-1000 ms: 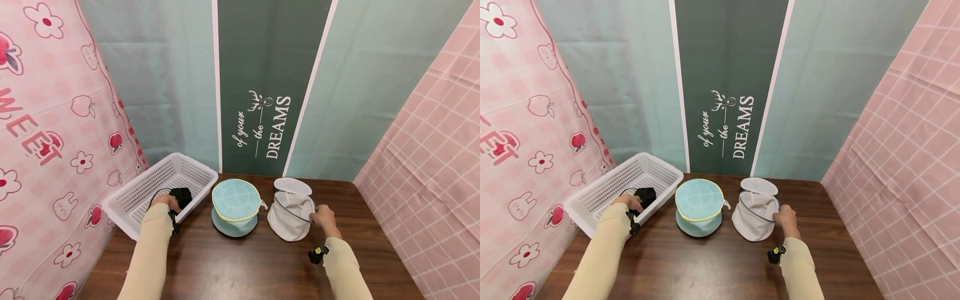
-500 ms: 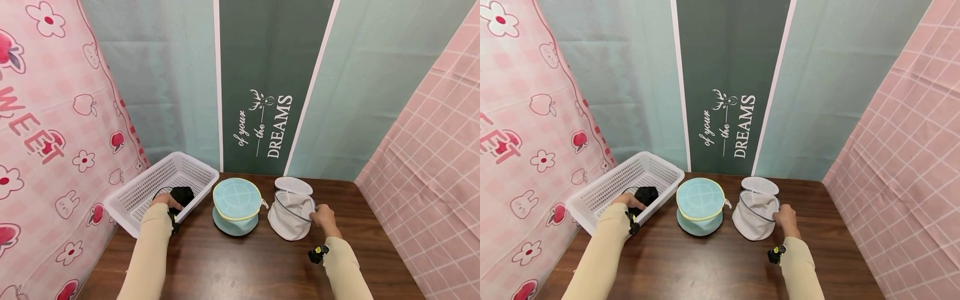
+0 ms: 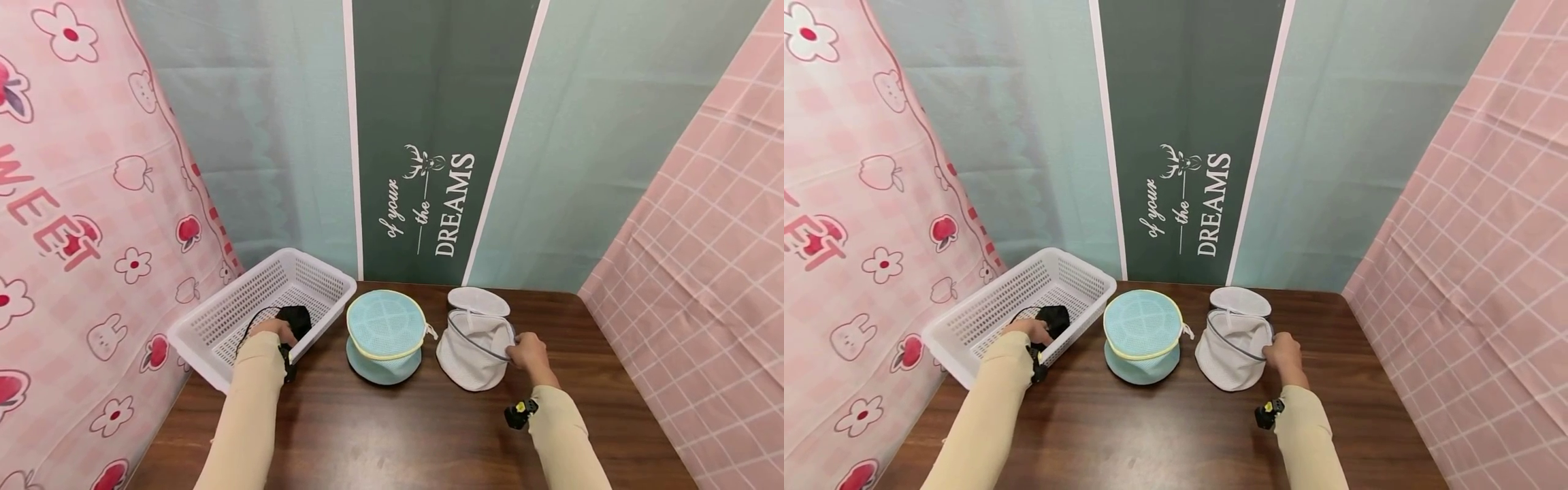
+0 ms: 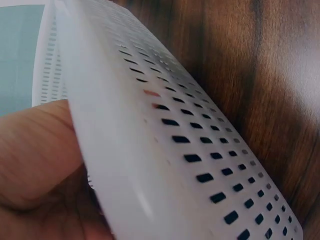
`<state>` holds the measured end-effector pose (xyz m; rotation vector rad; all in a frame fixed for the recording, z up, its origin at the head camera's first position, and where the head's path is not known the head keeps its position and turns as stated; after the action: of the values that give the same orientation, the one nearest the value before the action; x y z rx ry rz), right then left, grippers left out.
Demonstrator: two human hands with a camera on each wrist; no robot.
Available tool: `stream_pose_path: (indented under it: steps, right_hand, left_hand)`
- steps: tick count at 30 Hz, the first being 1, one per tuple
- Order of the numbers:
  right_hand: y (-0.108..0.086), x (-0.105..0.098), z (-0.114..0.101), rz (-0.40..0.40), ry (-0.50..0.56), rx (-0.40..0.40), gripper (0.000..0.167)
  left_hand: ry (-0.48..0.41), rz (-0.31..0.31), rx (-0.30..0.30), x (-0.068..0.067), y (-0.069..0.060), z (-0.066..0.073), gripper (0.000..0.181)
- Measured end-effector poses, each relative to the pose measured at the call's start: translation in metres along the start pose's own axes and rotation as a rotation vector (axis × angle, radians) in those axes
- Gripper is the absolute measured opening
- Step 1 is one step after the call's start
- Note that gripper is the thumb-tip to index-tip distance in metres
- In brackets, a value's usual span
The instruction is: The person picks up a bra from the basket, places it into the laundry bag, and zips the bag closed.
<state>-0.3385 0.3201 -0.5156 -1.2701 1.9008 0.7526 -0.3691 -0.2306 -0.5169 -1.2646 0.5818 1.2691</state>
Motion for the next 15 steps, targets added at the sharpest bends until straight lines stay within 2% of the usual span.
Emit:
stream_pose_path:
  steps: [2, 3, 5, 6, 10, 12, 15]
  right_hand:
    - [0.0, 0.0, -0.001, 0.0, -0.005, -0.004, 0.022]
    - [0.0, -0.001, -0.001, 0.001, -0.006, -0.007, 0.025]
    - [-0.001, 0.0, -0.001, -0.004, -0.004, -0.002, 0.021]
    - [-0.001, 0.001, -0.001, -0.005, 0.001, 0.0, 0.019]
    - [-0.002, 0.002, -0.001, -0.002, 0.007, -0.005, 0.011]
    - [-0.001, 0.002, -0.001, 0.0, 0.002, -0.009, 0.009]
    - [-0.001, 0.004, -0.001, -0.004, 0.008, -0.015, 0.01]
  left_hand:
    - [-0.017, 0.013, -0.051, -0.005, -0.007, -0.002, 0.063]
    - [-0.056, 0.02, -0.089, -0.007, -0.01, -0.004, 0.062]
    - [-0.073, 0.023, -0.102, -0.01, -0.012, -0.006, 0.058]
    - [-0.074, 0.029, -0.09, -0.011, -0.012, -0.006, 0.056]
    - [-0.014, 0.034, 0.043, -0.014, -0.002, -0.002, 0.046]
    - [0.002, 0.048, 0.085, -0.015, 0.004, -0.001, 0.044]
    - [0.01, 0.068, 0.103, -0.019, 0.007, -0.002, 0.042]
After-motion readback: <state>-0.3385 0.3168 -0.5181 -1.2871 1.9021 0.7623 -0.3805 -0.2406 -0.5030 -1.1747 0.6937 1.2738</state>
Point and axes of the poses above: each hand's wrist, its own y-axis towards the middle knuckle, its own x-axis out of the palm, z = x × y, the point moved 8 cm from there along y, towards the middle knuckle, and after that the axes turned 14 degrees about z, right-handed, at the moved point
